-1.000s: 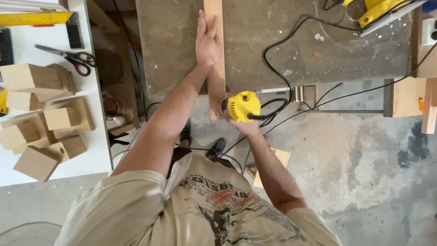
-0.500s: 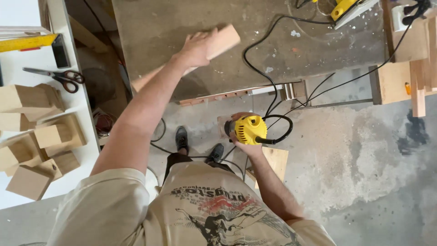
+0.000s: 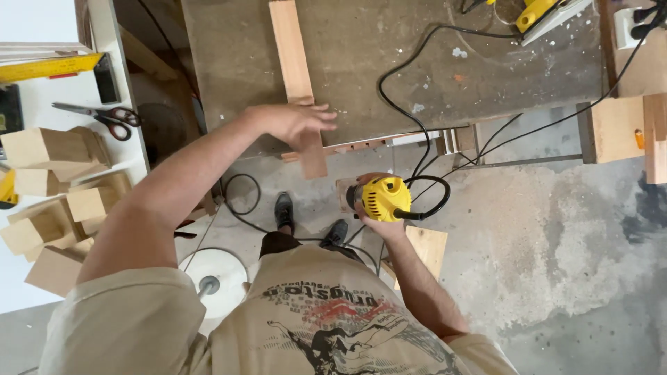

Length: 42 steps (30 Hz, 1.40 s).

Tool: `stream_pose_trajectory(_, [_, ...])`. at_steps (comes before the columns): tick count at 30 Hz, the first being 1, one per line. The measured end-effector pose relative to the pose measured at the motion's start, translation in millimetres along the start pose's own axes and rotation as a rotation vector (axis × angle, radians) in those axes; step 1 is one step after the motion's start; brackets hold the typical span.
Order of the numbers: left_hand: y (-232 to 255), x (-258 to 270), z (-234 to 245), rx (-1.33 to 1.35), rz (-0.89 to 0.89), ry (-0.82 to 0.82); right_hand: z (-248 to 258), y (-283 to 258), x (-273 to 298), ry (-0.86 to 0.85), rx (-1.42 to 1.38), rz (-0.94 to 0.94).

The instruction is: The person uses a yellow electric sander to smooth the edges of several wooden planks on a workbench. They repeatedly pick up planks, sand them, and place them back on the bench.

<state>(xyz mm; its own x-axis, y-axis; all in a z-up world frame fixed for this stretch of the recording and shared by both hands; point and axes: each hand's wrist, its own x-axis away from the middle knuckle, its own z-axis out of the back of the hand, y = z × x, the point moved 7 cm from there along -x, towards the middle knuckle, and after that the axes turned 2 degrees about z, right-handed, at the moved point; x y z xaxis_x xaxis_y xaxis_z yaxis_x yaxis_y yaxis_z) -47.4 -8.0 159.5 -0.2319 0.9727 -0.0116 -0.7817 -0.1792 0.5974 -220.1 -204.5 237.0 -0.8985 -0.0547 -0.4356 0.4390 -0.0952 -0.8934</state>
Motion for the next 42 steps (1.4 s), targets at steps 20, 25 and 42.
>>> stream_pose_trajectory(20, [-155.5,-0.9,30.6,-0.322,0.808,0.892,-71.5,24.3,-33.7,-0.195,0.013,-0.116])
stream_pose_trajectory(25, [-150.8,-2.8,34.0,-0.338,0.832,0.923,-77.0,37.0,-43.4,-0.192,0.069,-0.118])
stream_pose_trajectory(42, [-152.6,-2.9,32.4,-0.325,0.820,0.912,-79.8,137.2,-86.2,-0.059,0.012,-0.238])
